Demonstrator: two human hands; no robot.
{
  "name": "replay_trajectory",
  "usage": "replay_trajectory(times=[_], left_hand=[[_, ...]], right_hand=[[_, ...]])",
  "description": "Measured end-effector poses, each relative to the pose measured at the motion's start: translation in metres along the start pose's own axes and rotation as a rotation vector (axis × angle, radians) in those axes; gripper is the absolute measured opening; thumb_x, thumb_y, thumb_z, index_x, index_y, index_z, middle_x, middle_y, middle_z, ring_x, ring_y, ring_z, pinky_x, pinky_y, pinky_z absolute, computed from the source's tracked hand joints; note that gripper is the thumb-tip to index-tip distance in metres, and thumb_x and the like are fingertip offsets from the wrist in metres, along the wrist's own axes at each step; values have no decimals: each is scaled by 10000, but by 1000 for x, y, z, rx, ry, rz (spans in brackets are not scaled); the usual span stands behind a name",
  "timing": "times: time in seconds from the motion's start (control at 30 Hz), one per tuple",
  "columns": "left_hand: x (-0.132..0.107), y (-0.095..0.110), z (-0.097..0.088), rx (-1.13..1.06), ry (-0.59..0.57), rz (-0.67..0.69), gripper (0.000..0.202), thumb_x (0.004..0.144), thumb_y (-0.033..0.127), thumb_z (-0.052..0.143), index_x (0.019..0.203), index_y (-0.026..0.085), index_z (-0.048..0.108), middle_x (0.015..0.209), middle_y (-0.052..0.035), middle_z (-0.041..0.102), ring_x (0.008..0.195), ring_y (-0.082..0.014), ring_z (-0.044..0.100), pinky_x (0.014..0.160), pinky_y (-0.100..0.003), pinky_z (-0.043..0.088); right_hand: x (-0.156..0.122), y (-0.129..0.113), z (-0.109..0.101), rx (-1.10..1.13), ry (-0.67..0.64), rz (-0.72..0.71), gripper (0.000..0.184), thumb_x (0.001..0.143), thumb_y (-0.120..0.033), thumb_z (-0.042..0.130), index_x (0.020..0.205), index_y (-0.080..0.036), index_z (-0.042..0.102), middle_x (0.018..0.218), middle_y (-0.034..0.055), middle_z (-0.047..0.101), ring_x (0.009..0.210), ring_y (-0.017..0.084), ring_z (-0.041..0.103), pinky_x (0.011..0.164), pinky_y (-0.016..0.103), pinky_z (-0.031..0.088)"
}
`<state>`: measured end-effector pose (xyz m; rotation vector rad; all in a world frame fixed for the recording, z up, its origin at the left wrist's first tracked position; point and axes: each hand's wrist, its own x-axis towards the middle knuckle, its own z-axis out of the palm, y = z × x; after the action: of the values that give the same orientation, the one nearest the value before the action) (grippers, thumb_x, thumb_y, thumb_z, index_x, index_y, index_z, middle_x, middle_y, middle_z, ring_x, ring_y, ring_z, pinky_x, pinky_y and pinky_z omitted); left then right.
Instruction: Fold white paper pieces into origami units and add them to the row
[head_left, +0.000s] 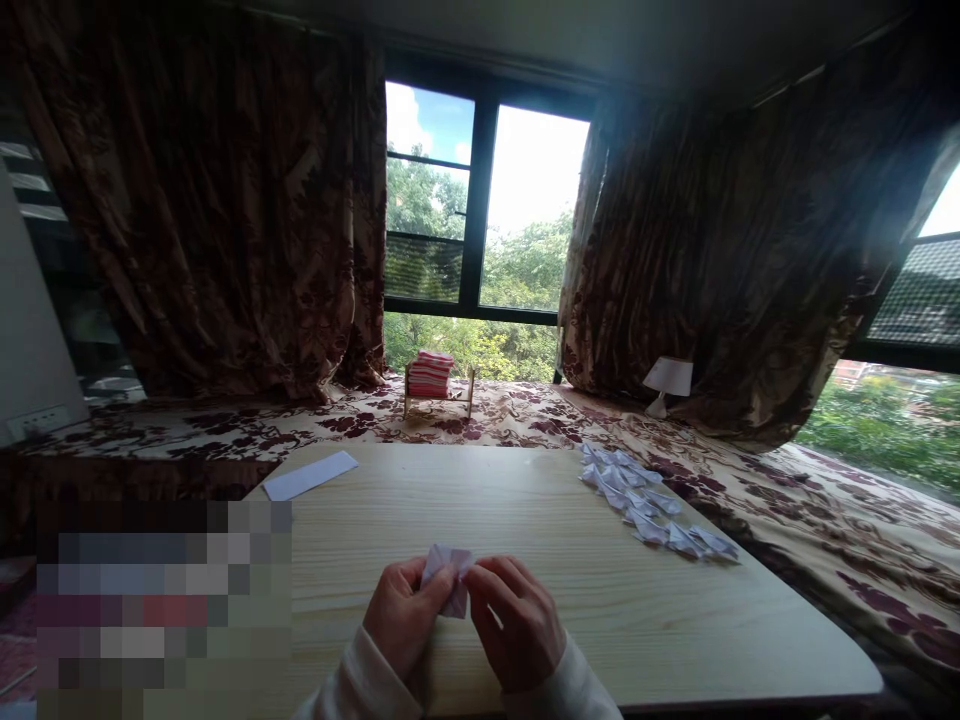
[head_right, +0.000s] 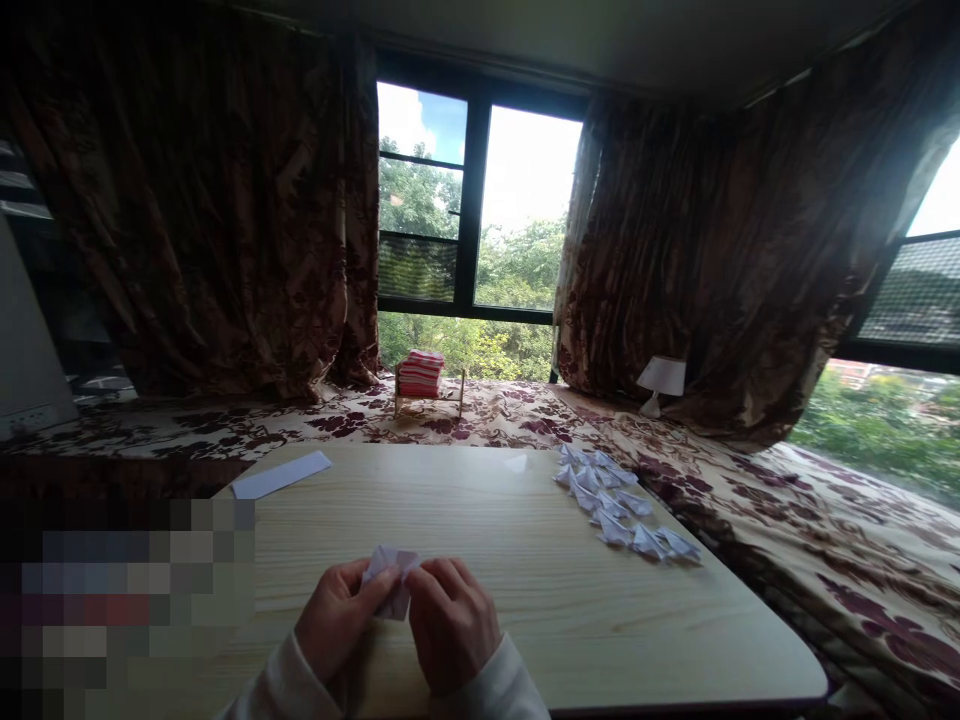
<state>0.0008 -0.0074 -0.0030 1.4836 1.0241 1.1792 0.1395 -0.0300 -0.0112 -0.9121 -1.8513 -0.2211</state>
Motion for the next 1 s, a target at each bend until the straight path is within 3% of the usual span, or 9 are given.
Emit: replay_trajectory(times=[0.17, 0.33, 0.47, 0.53, 0.77, 0.9, 1.0], left_hand=[[-2, 0, 0, 18, 7, 14, 290, 719, 360, 558, 592, 103, 607, 511, -3, 529, 522, -128, 451, 515, -234, 362], [-2, 2, 1, 72, 29, 67, 231, 748, 299, 540, 676, 114, 657, 615, -24, 583, 600, -145, 493, 569, -237, 393], [-3, 4, 1, 112, 39, 110, 201, 744, 279, 551, 673, 128, 663, 649, -37, 605, 654, -169, 527, 620, -248, 413], [-4, 4, 2, 127, 39, 129, 189, 741, 266, 551, 688, 129, 671, 672, -46, 621, 679, -181, 548, 640, -255, 424], [-3, 4, 3, 115, 3, 114, 214, 756, 276, 535, 686, 124, 669, 617, -25, 607, 601, -151, 528, 560, -229, 410], [-5, 7, 3, 91, -32, 113, 217, 756, 284, 539, 757, 122, 684, 657, -36, 630, 630, -158, 539, 579, -232, 416], [-8, 10, 3, 105, -16, 152, 187, 733, 262, 561, 710, 125, 686, 672, -47, 629, 672, -174, 547, 625, -246, 418]], right_hand=[[-1, -1, 2, 85, 1, 52, 191, 797, -70, 450, 799, -190, 598, 717, 45, 606, 680, 159, 556, 620, 254, 459], [0, 3, 2, 251, 32, 294, 132, 816, -181, 465, 752, -175, 580, 672, 28, 580, 614, 136, 553, 553, 222, 447], [-1, 8, 5, 280, -94, 459, 270, 844, -289, 439, 625, -171, 543, 569, 3, 528, 527, 119, 508, 501, 211, 411], [-2, 10, 8, 304, -128, 500, 240, 820, -297, 471, 630, -167, 539, 568, 0, 527, 518, 116, 495, 492, 209, 402], [-6, 8, 10, 365, -122, 511, 171, 777, -256, 494, 625, -179, 474, 549, -25, 467, 503, 106, 440, 496, 213, 381], [-5, 8, 9, 363, -130, 500, 186, 786, -257, 480, 618, -186, 451, 545, -32, 439, 508, 106, 421, 498, 216, 363], [-5, 6, 8, 350, -157, 486, 200, 792, -253, 462, 606, -192, 424, 542, -37, 412, 514, 109, 405, 505, 223, 352]])
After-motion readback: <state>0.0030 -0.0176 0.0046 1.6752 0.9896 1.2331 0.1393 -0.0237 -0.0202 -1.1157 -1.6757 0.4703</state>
